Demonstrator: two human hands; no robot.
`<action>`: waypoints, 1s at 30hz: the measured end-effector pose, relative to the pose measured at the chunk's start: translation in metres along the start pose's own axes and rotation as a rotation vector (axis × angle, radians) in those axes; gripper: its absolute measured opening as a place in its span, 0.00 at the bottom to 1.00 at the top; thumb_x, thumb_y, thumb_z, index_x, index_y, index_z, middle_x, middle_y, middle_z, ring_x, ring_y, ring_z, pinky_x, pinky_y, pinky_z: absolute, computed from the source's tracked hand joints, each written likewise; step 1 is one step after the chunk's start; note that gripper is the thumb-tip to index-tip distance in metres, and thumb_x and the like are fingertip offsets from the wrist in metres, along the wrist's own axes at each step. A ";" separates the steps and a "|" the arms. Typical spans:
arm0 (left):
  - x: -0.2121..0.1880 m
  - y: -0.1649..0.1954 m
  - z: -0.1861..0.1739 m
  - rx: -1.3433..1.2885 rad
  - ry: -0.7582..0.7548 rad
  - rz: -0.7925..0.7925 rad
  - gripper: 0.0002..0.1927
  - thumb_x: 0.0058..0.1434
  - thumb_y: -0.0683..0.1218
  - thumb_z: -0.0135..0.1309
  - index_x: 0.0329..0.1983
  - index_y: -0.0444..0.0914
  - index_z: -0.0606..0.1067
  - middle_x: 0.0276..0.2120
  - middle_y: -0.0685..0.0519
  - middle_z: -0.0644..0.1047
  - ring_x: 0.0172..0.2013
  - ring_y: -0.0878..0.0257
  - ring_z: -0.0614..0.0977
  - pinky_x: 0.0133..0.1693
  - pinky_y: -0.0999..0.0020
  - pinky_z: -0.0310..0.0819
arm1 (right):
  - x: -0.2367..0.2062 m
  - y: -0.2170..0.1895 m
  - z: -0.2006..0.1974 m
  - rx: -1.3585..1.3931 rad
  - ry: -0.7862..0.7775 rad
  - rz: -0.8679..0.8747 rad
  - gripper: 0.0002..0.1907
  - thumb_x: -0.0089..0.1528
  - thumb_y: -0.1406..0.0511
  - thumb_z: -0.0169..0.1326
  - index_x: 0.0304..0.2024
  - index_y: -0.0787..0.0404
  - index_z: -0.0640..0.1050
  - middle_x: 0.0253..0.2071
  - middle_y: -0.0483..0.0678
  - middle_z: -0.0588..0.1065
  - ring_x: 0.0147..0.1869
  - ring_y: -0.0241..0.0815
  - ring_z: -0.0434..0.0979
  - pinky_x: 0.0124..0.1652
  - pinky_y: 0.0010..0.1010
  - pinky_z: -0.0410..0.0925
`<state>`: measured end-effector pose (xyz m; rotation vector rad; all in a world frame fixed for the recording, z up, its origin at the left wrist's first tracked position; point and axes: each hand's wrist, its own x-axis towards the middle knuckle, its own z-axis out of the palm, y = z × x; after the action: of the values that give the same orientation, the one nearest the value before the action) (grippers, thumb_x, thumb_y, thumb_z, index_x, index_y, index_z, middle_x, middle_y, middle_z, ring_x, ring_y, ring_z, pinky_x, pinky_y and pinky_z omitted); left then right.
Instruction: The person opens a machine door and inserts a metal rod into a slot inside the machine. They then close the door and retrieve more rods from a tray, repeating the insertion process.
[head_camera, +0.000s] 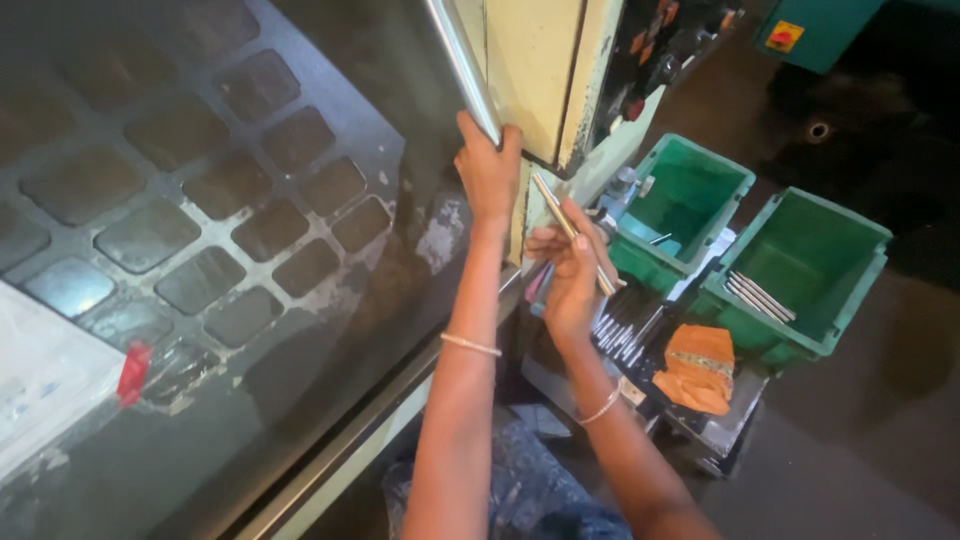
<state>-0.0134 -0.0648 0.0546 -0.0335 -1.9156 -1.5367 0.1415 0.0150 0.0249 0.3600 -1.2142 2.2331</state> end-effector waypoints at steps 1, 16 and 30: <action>0.001 0.002 -0.001 -0.029 -0.009 -0.022 0.19 0.63 0.50 0.53 0.50 0.36 0.64 0.30 0.37 0.80 0.36 0.37 0.84 0.41 0.46 0.75 | -0.001 -0.002 0.000 0.019 -0.004 0.032 0.25 0.71 0.58 0.44 0.64 0.70 0.70 0.41 0.54 0.78 0.42 0.42 0.80 0.44 0.31 0.75; -0.024 0.010 -0.076 0.026 0.054 -0.118 0.21 0.61 0.50 0.55 0.53 0.35 0.68 0.33 0.36 0.81 0.37 0.40 0.85 0.39 0.51 0.77 | -0.020 0.010 -0.014 -0.003 0.007 0.208 0.24 0.72 0.55 0.47 0.62 0.67 0.73 0.31 0.49 0.76 0.31 0.37 0.75 0.27 0.26 0.67; -0.086 0.041 -0.297 0.000 0.307 -0.147 0.15 0.66 0.47 0.57 0.50 0.33 0.73 0.27 0.53 0.78 0.24 0.69 0.79 0.28 0.71 0.74 | -0.055 0.039 0.039 0.044 -0.142 0.481 0.27 0.72 0.51 0.43 0.57 0.67 0.76 0.27 0.44 0.73 0.29 0.35 0.72 0.31 0.26 0.67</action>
<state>0.2121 -0.2790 0.0698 0.3312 -1.7043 -1.5357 0.1611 -0.0541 -0.0068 0.2667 -1.4492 2.6811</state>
